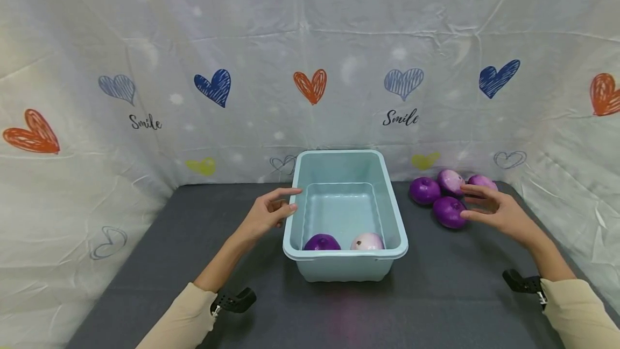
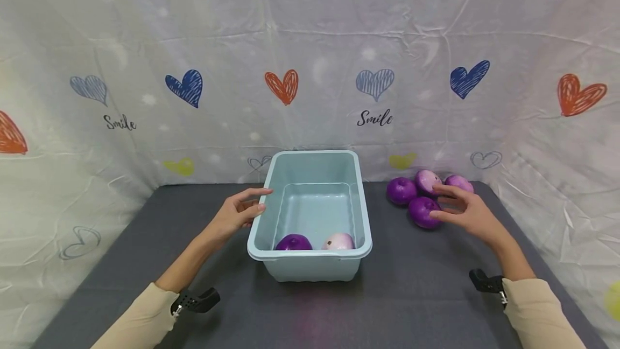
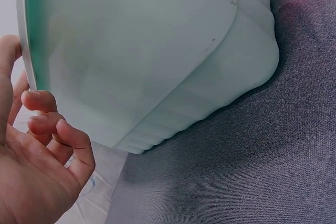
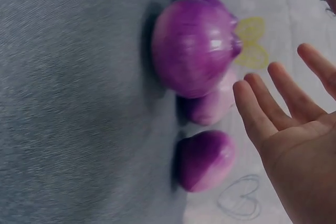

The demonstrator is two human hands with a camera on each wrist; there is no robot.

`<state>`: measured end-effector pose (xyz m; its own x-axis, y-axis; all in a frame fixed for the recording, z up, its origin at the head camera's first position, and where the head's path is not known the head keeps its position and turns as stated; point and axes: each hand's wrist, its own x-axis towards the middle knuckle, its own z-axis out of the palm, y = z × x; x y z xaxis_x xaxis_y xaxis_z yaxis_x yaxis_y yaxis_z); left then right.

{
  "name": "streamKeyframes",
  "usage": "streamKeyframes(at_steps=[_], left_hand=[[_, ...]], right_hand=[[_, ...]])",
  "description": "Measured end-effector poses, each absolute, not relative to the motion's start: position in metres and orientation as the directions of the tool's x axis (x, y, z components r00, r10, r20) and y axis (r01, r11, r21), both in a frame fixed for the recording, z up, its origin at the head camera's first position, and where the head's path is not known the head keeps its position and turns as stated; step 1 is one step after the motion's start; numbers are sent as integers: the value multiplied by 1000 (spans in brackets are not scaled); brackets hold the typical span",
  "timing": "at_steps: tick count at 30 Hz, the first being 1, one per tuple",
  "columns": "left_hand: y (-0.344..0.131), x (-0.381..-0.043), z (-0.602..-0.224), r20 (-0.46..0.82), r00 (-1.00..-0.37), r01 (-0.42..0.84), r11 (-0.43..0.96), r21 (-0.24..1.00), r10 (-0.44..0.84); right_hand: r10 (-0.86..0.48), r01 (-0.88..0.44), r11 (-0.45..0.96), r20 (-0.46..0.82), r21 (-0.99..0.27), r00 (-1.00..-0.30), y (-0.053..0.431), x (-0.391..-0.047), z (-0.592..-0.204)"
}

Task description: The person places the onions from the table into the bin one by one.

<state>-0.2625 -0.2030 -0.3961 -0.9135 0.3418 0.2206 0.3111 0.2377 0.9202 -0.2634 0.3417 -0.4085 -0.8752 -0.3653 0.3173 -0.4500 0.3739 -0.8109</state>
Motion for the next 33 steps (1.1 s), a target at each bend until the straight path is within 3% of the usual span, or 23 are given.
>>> streamKeyframes(at_steps=[7, 19, 33], left_hand=[[-203, -263, -397, 221, -912, 311, 229, 923, 347], [-203, -265, -399, 218, -919, 307, 247, 919, 330], [-203, -264, -398, 224, -915, 314, 242, 918, 337]], right_hand=[[-304, -380, 475, 257, -793, -917, 344, -262, -422], [-288, -312, 442, 197, -841, -937, 344, -262, -443], [-272, -274, 512, 148, -814, -951, 334, -276, -444]])
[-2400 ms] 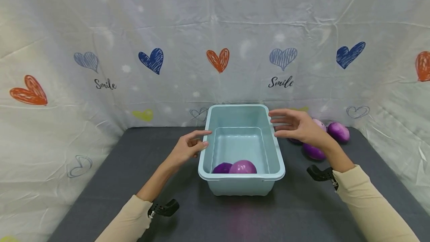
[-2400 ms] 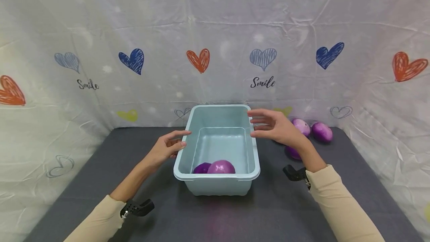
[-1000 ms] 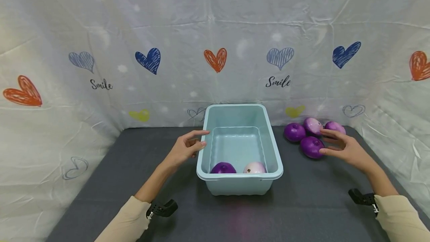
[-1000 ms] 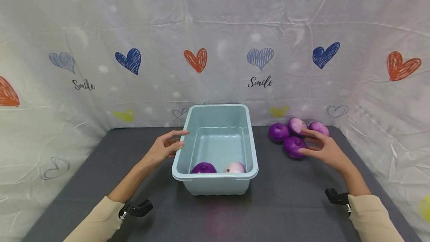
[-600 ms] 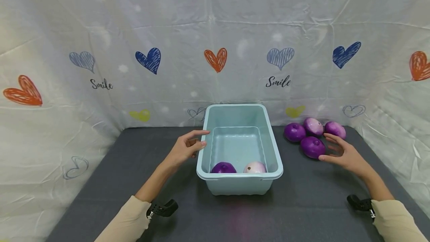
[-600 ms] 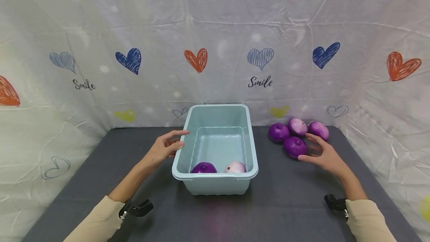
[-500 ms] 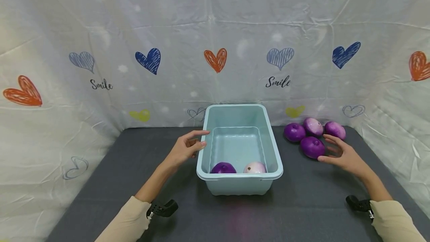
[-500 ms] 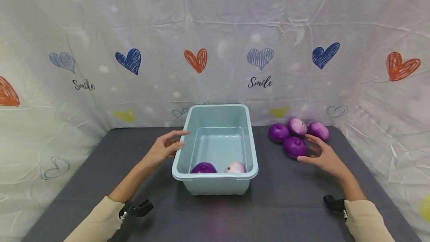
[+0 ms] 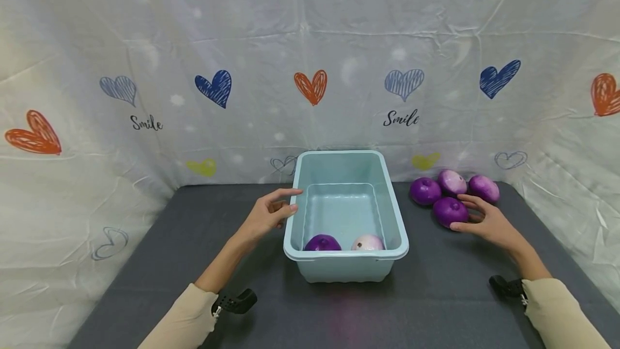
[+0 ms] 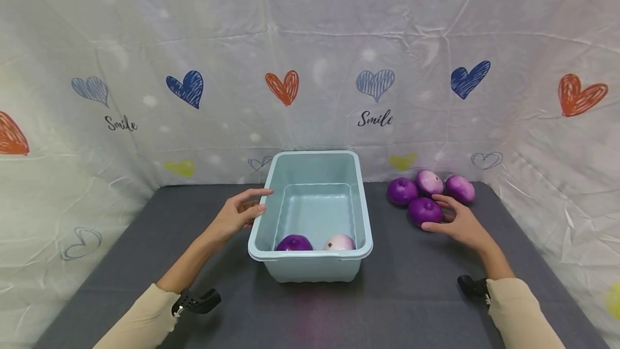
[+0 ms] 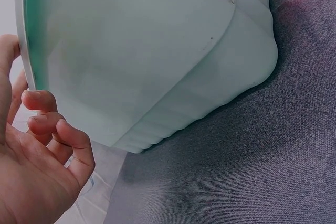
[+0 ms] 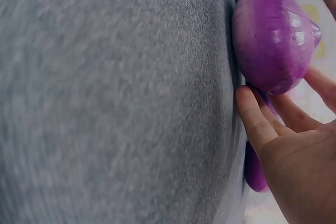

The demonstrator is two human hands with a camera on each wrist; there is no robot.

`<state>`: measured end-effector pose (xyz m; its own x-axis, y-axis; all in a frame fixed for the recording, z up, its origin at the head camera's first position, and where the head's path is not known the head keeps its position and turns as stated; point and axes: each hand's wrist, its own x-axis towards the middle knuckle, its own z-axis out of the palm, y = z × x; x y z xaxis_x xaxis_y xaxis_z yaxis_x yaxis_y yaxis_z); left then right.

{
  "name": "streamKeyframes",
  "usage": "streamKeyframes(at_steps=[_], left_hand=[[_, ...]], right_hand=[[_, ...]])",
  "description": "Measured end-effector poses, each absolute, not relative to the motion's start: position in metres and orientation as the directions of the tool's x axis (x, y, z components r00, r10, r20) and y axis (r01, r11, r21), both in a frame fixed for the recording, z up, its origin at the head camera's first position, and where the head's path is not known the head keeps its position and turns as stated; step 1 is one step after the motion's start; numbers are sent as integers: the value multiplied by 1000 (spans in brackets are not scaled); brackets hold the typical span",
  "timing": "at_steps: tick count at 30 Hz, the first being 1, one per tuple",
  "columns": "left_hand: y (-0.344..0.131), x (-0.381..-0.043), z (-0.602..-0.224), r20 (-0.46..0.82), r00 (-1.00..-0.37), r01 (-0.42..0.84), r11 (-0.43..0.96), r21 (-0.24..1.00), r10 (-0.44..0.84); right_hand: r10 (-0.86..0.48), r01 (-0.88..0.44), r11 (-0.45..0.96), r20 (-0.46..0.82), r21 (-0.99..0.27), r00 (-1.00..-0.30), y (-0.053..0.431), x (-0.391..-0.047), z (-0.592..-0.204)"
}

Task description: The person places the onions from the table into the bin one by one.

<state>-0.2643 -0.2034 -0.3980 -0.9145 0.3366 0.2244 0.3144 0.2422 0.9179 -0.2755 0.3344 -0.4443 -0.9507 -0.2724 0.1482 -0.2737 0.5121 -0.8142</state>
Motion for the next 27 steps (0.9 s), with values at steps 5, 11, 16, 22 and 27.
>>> streamKeyframes(at_steps=[5, 11, 16, 22, 27], left_hand=[[-204, -265, -398, 228, -912, 316, 229, 921, 340], [-204, -265, -398, 228, -909, 317, 224, 922, 349], [-203, -265, -397, 219, -913, 310, 238, 920, 343], [-203, -265, -398, 215, -916, 307, 245, 920, 340], [-203, -266, -399, 215, -917, 311, 263, 913, 336]], right_hand=[[-276, -285, 523, 156, -803, -948, 332, -280, -446], [-264, -338, 534, 227, -775, -938, 328, -281, -447], [-247, -346, 542, 248, -766, -937, 329, -284, -451], [-239, -340, 538, 248, -771, -939, 329, -284, -452], [-222, -317, 534, 232, -784, -947, 328, -281, -451]])
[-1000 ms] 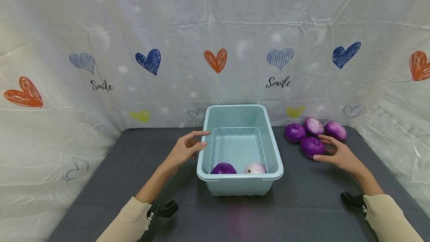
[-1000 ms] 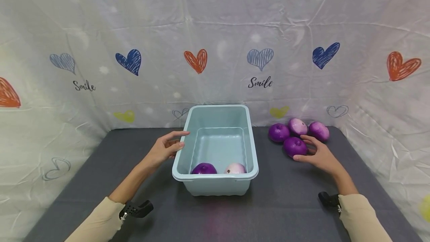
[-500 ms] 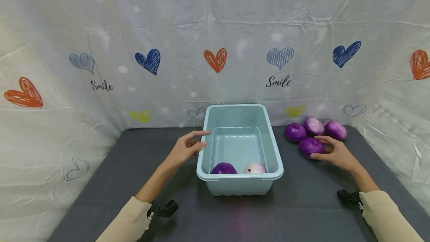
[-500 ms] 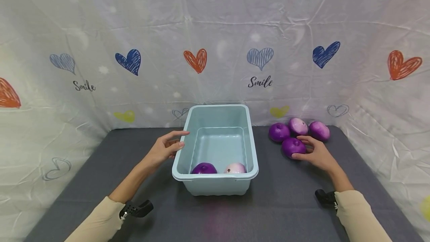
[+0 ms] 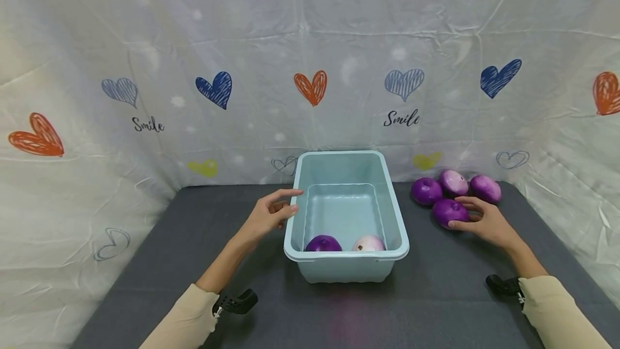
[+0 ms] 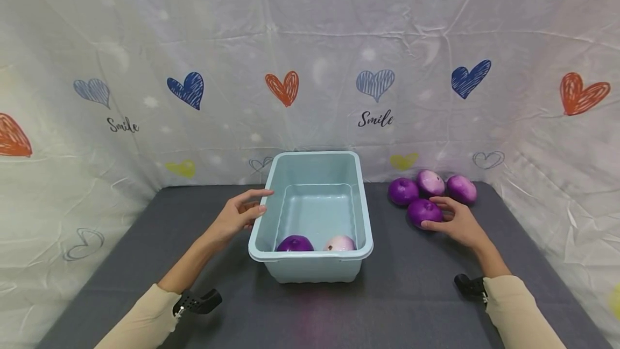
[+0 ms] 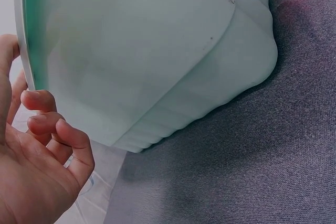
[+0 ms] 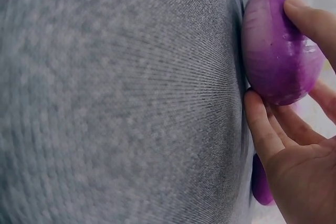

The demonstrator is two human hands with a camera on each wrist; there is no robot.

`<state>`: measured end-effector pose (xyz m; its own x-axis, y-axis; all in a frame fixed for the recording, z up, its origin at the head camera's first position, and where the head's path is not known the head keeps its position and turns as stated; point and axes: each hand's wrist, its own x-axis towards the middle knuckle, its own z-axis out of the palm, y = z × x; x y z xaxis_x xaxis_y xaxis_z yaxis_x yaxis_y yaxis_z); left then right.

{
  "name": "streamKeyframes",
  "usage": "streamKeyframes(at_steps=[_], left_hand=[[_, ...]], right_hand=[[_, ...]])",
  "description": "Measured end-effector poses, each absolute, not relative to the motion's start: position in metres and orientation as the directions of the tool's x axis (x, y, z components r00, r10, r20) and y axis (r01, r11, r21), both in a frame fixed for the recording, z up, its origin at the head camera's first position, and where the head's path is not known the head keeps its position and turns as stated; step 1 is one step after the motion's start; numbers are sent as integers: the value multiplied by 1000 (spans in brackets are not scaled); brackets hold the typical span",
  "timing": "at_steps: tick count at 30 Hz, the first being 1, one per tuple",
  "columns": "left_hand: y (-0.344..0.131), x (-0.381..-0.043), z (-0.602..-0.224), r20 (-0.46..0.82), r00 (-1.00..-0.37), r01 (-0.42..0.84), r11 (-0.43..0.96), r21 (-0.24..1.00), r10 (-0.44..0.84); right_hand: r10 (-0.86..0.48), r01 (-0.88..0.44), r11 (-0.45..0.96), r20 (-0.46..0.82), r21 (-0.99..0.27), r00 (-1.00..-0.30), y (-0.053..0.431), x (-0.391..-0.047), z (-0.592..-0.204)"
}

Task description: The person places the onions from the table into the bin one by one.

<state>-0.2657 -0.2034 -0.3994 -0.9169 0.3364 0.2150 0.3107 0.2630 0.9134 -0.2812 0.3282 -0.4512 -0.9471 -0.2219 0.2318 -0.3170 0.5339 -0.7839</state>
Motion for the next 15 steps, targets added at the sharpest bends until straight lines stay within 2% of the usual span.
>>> streamKeyframes(at_steps=[15], left_hand=[[-202, -264, -399, 226, -916, 318, 258, 912, 330]], right_hand=[[-173, -302, 463, 250, -833, -953, 332, -274, -448]])
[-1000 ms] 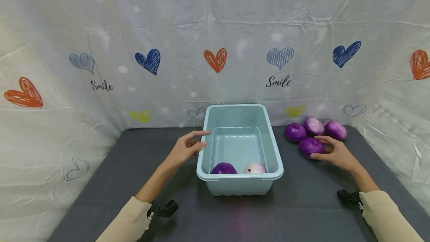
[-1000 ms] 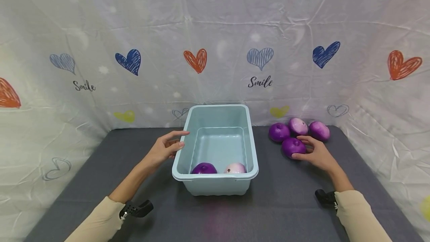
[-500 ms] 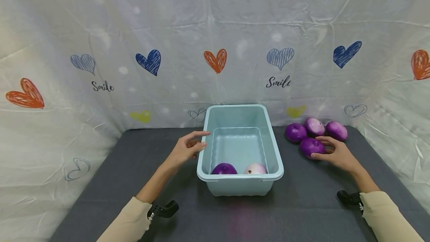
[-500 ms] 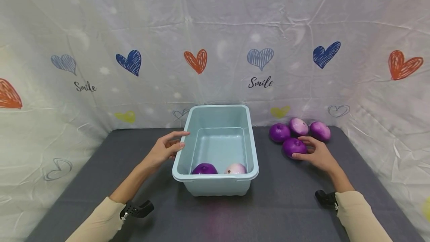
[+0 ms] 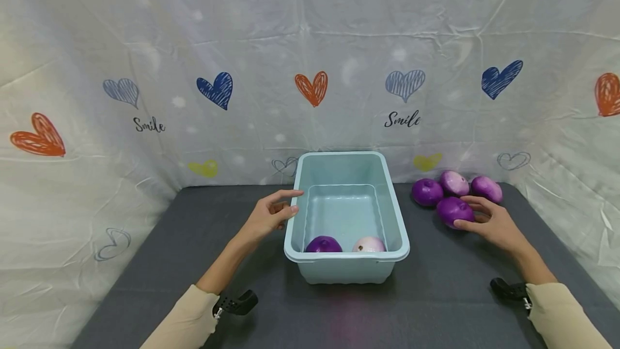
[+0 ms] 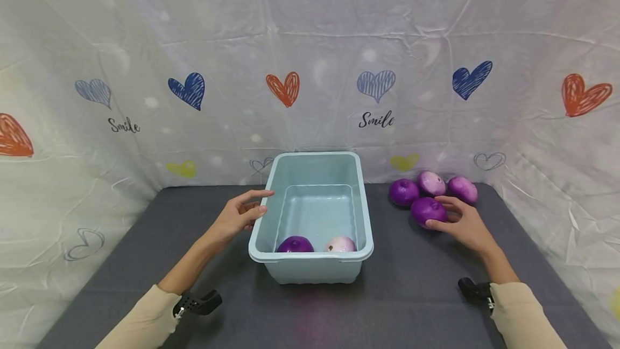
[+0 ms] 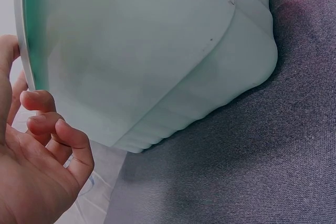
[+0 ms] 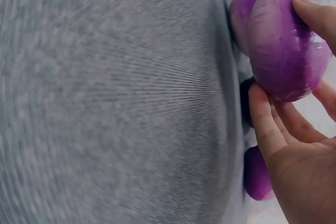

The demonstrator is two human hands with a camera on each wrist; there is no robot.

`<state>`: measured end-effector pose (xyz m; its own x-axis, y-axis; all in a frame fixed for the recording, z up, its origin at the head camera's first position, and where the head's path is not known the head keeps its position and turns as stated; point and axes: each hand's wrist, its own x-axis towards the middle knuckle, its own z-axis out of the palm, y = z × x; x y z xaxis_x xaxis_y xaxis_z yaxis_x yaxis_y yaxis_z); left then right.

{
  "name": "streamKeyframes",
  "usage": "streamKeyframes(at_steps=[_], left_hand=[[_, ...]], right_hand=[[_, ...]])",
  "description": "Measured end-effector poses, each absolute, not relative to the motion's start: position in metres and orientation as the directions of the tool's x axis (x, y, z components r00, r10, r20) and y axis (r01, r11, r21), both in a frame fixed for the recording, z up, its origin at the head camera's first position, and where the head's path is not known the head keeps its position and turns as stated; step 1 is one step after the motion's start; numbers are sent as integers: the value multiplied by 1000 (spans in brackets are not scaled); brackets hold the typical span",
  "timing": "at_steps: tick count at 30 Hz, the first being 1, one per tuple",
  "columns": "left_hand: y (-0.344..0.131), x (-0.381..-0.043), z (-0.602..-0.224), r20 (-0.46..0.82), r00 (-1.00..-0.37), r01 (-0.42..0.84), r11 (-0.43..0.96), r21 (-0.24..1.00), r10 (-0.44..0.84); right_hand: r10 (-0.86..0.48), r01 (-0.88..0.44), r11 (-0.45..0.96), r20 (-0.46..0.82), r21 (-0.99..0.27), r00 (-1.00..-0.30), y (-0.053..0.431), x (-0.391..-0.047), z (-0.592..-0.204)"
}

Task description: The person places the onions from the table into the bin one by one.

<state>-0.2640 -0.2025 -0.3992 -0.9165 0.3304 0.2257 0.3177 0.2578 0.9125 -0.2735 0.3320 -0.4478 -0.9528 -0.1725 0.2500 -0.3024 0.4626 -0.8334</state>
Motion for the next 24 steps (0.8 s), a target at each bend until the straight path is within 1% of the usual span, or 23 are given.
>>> streamKeyframes(at_steps=[8, 15, 24], left_hand=[[-203, -263, -397, 233, -912, 324, 247, 913, 336], [-203, -263, -397, 235, -910, 327, 244, 913, 341], [-203, -262, -398, 242, -910, 329, 228, 916, 337]], right_hand=[[-162, -307, 390, 263, -868, -951, 334, -266, -437], [-152, -290, 395, 249, -872, -956, 334, -263, -431], [-177, -310, 374, 261, -874, -949, 332, -260, -429]])
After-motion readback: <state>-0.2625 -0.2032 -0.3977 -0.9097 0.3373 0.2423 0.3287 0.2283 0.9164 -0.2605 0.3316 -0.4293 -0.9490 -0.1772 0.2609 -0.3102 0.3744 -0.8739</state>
